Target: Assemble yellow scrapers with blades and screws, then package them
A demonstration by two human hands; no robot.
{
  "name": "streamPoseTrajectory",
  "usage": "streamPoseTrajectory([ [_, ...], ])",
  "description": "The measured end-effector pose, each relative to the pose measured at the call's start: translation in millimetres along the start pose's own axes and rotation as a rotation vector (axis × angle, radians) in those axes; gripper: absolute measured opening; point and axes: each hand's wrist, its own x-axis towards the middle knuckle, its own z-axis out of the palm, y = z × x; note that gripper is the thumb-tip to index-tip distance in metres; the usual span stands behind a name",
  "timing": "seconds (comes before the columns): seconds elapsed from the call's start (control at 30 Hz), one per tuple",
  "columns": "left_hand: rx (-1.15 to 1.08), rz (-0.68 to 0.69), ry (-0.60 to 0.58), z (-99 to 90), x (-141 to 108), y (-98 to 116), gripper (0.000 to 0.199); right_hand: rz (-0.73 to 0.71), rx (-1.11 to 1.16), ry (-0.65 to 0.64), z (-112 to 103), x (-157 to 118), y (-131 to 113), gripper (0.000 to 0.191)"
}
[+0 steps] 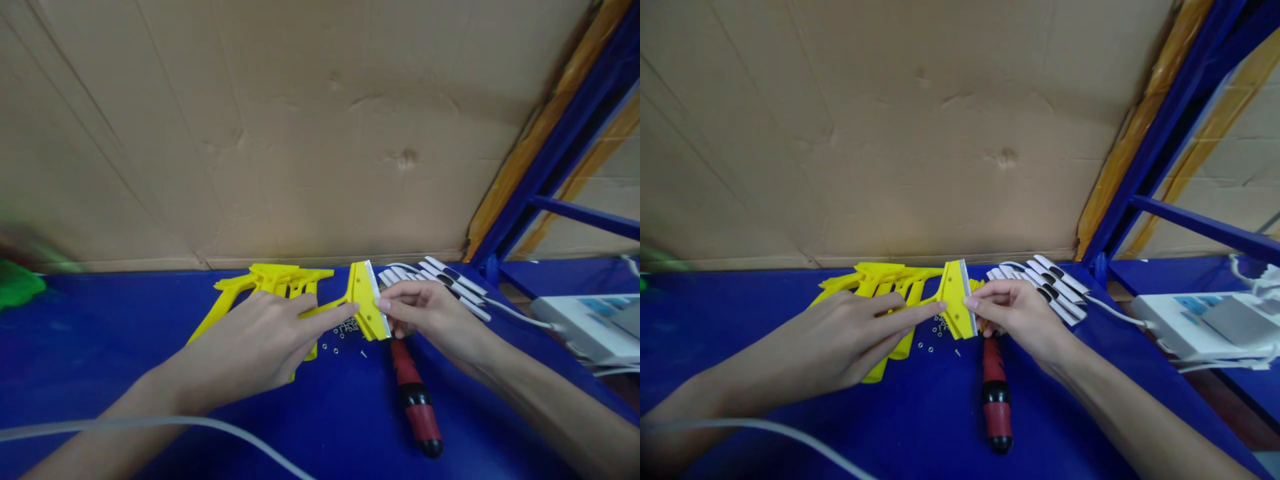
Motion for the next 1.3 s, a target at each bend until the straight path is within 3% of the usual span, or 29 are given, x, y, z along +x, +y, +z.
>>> streamPoseTrajectory([
  [0.27,-0.010,-0.003,-0.001,2.5,2,3,0.072,-0.046,-0.134,0.013,6,-7,-3,0.032],
  [0.4,0.033,-0.052,-0.023,-2.7,1,1,0.068,-0.071,-0.302,0.168,-9,-4,-8,0.024],
  [0.53,0.049,-0.097,-0.039,-5.6,0,-2,0.066,-0.077,-0.666,0.319,-28,-3,-12,0.015],
  [0.67,0.042,-0.089,-0.022,-4.3,2,-1,0.066,-0.153,-0.882,0.284,-36,-3,-4,0.010],
  [0.83,0.059,-0.084,-0.031,-7.0,5,2,0.067,-0.265,-1.018,0.254,-30,-2,12,0.014],
  [1.0,0.069,-0.061,-0.021,-4.1,3,4,0.065,-0.281,-1.202,0.297,-23,-6,7,0.010],
  [1.07,0.079,-0.053,-0.003,-0.6,3,4,0.066,-0.342,-1.154,0.359,-20,-9,1,0.010],
  [1.13,0.079,-0.044,0.012,1.9,4,6,0.068,-0.366,-0.920,0.343,-16,-11,-5,0.015],
  [1.23,0.042,-0.044,0.025,2.1,7,9,0.068,-0.251,-0.408,0.115,-8,-14,-9,0.029],
  [1.3,0.007,-0.055,0.029,0.9,8,11,0.064,-0.157,-0.202,0.018,-3,-15,-8,0.041],
])
